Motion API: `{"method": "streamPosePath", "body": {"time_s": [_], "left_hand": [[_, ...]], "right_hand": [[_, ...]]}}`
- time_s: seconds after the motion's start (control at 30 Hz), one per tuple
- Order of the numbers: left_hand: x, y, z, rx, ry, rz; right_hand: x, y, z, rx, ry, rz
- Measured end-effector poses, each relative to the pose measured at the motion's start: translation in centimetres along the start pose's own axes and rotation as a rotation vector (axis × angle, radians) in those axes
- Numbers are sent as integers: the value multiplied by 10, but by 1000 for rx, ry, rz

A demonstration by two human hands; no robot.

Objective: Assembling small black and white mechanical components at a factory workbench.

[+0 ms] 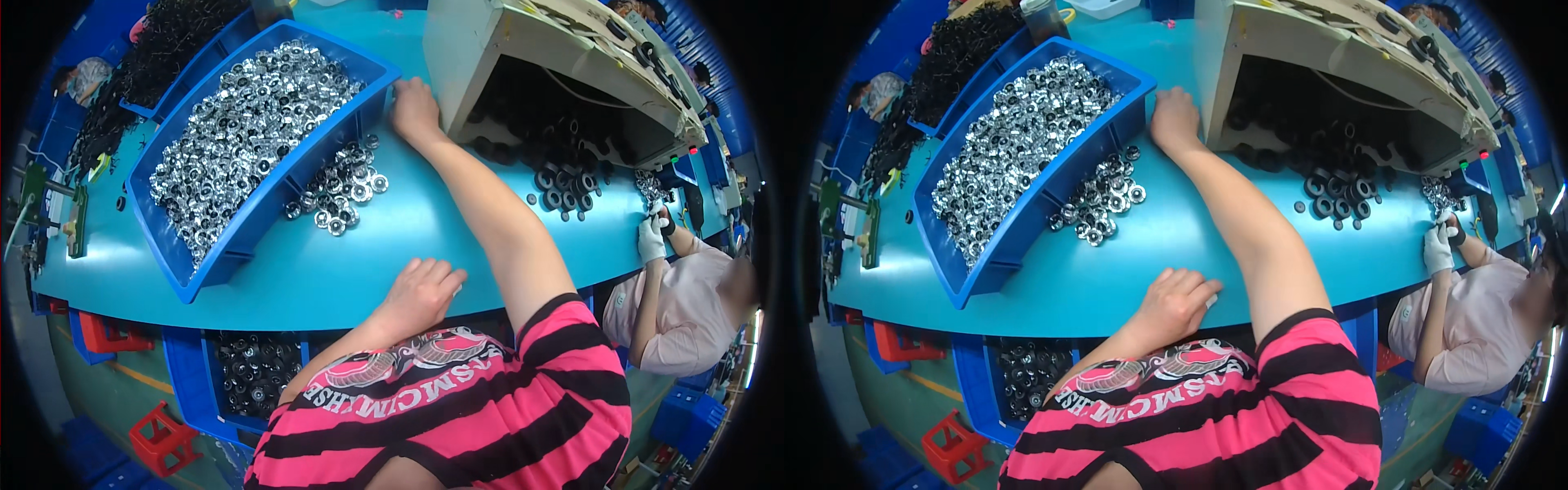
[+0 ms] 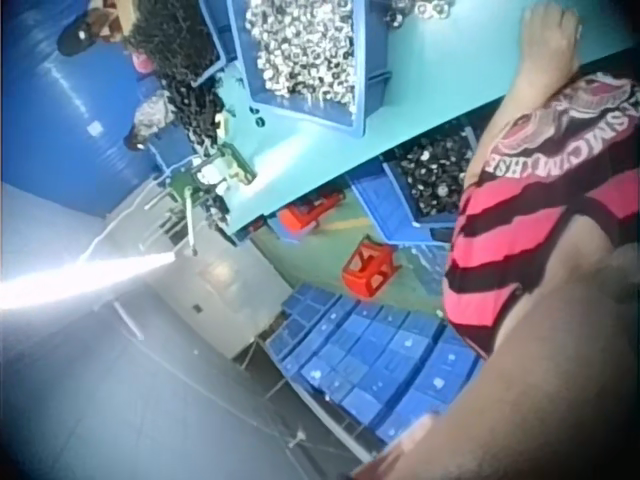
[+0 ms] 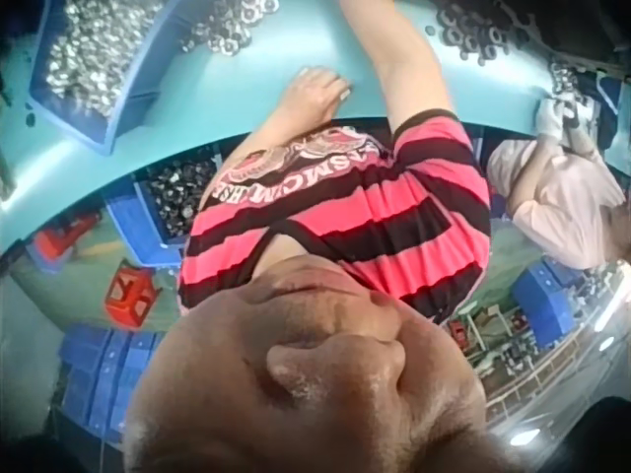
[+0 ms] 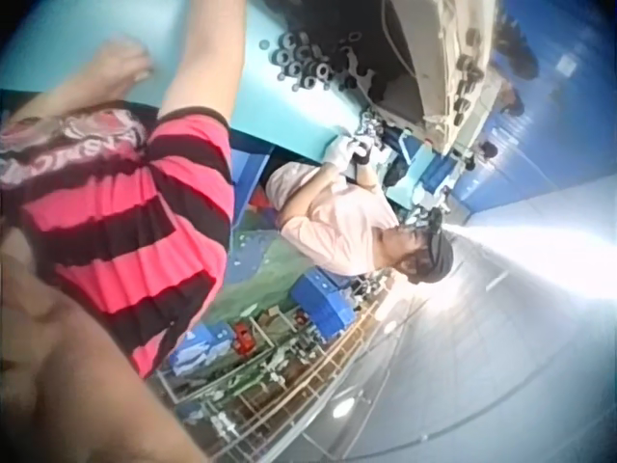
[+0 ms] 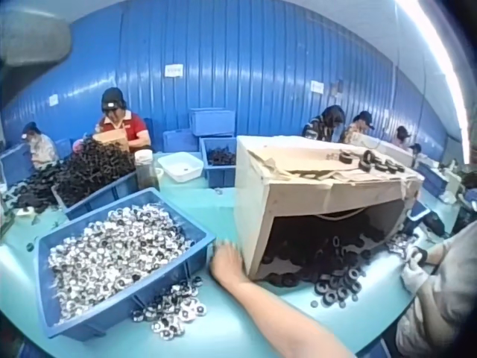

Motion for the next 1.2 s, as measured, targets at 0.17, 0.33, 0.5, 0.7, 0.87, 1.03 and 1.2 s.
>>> {"method": "streamPosePath", "body": {"time_s": [0.17, 0.33, 0.5, 0.7, 0.87, 1.03, 1.2], "left_hand": [[-3, 0, -2, 24, 6, 10], [-1, -2, -2, 26, 1, 9], [-5, -5, -6, 75, 1, 18], [-3, -6, -6, 122, -18, 43], [-2, -7, -3, 52, -60, 74], [-11, 12, 6, -345, -252, 302], [-22, 57, 2, -1403, -436, 527]], "right_hand": [[-94, 8, 69, 109, -37, 393], [-145, -44, 134, 46, -239, 315], [-145, -41, 127, 98, -179, 497], [-54, -1, 36, -60, 49, 264], [0, -19, -3, -171, 149, 28], [-60, -6, 36, 155, 100, 299], [-190, 18, 125, 596, 78, 378]]}}
Point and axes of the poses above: each hand's wrist, its own x-axis towards the middle knuckle, its own z-axis out of the back of the hand, y = z × x, the point moved 4 cm from there along x, towards the middle knuckle, and after that the axes turned 5 degrees about y, right-handed, at the moved point
